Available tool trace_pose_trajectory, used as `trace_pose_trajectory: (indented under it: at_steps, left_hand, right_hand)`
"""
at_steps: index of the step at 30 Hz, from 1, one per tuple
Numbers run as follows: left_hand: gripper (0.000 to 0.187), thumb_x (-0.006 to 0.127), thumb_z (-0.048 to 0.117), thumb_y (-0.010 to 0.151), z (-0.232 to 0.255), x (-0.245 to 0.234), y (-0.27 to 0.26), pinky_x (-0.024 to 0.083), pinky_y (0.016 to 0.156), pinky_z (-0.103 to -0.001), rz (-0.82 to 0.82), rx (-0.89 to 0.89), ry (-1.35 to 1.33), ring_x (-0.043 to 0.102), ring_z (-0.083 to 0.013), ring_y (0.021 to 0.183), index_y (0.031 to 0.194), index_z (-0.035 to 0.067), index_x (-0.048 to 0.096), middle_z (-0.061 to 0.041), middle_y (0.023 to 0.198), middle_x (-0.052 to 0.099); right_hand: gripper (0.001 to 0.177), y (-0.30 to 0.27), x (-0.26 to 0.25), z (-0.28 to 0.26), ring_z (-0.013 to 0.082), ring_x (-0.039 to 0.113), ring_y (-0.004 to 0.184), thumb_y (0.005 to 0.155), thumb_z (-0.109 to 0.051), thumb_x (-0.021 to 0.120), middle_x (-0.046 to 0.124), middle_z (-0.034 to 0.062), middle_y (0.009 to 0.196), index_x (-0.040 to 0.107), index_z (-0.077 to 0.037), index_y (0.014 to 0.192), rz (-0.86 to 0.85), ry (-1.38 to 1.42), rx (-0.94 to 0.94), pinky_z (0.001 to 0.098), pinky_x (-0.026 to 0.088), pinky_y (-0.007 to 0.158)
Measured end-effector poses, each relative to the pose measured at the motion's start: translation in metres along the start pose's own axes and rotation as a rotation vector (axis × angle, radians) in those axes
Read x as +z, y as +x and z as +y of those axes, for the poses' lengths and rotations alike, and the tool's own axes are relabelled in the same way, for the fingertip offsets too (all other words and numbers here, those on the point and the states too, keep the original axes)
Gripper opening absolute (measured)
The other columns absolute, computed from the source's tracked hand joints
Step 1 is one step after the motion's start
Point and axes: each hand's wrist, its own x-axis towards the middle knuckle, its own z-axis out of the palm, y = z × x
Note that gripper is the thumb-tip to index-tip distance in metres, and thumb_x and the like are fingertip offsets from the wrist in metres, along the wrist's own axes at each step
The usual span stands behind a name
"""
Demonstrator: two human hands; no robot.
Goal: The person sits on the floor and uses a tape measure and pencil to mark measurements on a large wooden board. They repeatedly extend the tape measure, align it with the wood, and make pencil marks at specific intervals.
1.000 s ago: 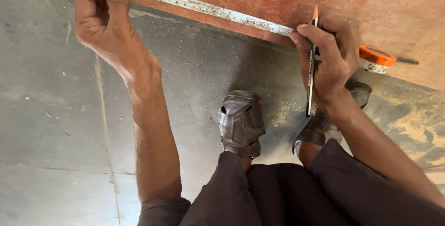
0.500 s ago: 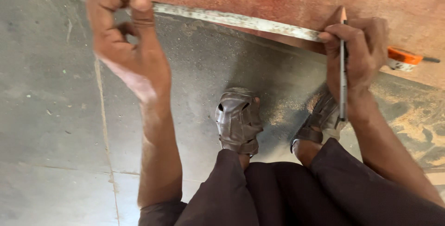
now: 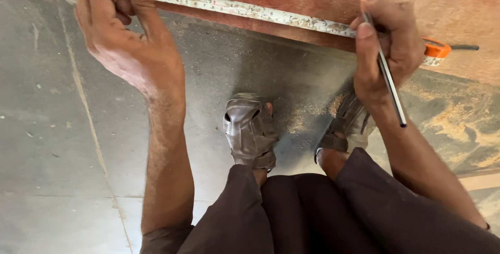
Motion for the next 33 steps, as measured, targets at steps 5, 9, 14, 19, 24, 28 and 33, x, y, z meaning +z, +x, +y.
trace_pose_trajectory:
  at_steps: [5,9,14,19,24,28,33]
  left_hand:
    - [0.034,0.067,0.034,0.113,-0.003,0.005,-0.002,0.035,0.066,-0.033,-0.018,-0.052,-0.012,0.041,-0.0137,0.074,0.092,0.008,0.063,0.001,0.084,0.041]
    - [0.036,0.06,0.037,0.115,-0.016,0.005,0.006,0.04,0.071,-0.033,-0.024,-0.013,0.088,0.042,-0.0141,0.078,0.091,0.01,0.057,0.001,0.086,0.04]
    - [0.036,0.055,0.036,0.114,-0.041,-0.018,0.015,0.042,0.077,-0.034,-0.036,-0.004,0.205,0.044,-0.0146,0.078,0.091,0.009,0.055,-0.001,0.087,0.04]
    - [0.033,0.054,0.034,0.116,-0.073,-0.025,0.028,0.045,0.077,-0.033,-0.039,-0.016,0.179,0.05,-0.0129,0.079,0.094,0.009,0.054,-0.001,0.089,0.045]
    - [0.027,0.055,0.029,0.116,-0.091,-0.022,0.032,0.046,0.072,-0.028,-0.068,-0.11,0.069,0.052,-0.0113,0.073,0.097,0.01,0.06,0.002,0.086,0.053]
    - [0.032,0.063,0.032,0.119,-0.089,-0.016,0.026,0.045,0.064,-0.026,-0.03,-0.146,-0.023,0.052,-0.0125,0.069,0.099,0.007,0.066,0.0,0.081,0.054]
    - [0.039,0.067,0.043,0.11,-0.079,-0.001,0.023,0.05,0.046,-0.023,0.086,-0.35,-0.303,0.056,-0.0079,0.06,0.096,0.007,0.066,0.002,0.077,0.057]
  right_hand:
    - [0.008,0.005,-0.004,-0.009,0.0071,0.059,0.069,0.106,-0.001,0.063,0.073,0.0111,0.098,0.063,0.003,0.113,-0.056,0.052,0.124,0.018,0.044,0.061]
    - [0.007,0.013,0.004,-0.011,0.0043,0.046,0.055,0.098,0.003,0.064,0.075,0.0143,0.092,0.065,0.004,0.104,-0.061,0.046,0.125,0.0184,0.035,0.052]
    - [0.008,0.016,0.035,-0.027,0.0093,0.059,0.078,0.106,0.002,0.065,0.072,0.0136,0.101,0.064,0.002,0.113,-0.123,0.197,0.099,0.0196,0.046,0.069]
    - [0.013,0.023,0.056,-0.04,0.0139,0.063,0.081,0.103,0.003,0.065,0.071,0.0156,0.102,0.062,0.004,0.116,-0.163,0.168,0.126,0.0225,0.05,0.074]
    - [0.009,0.035,0.071,-0.035,0.0165,0.069,0.086,0.108,0.003,0.064,0.071,0.0157,0.103,0.061,0.004,0.117,-0.163,0.218,0.068,0.0231,0.054,0.073]
    - [0.006,0.034,0.072,-0.034,0.0145,0.066,0.074,0.101,0.002,0.064,0.072,0.016,0.089,0.063,0.004,0.106,-0.173,0.133,0.112,0.0224,0.049,0.063]
    - [0.003,0.044,0.083,-0.031,0.0143,0.065,0.069,0.097,0.002,0.063,0.072,0.016,0.084,0.063,0.004,0.1,-0.171,0.068,0.033,0.0258,0.052,0.06]
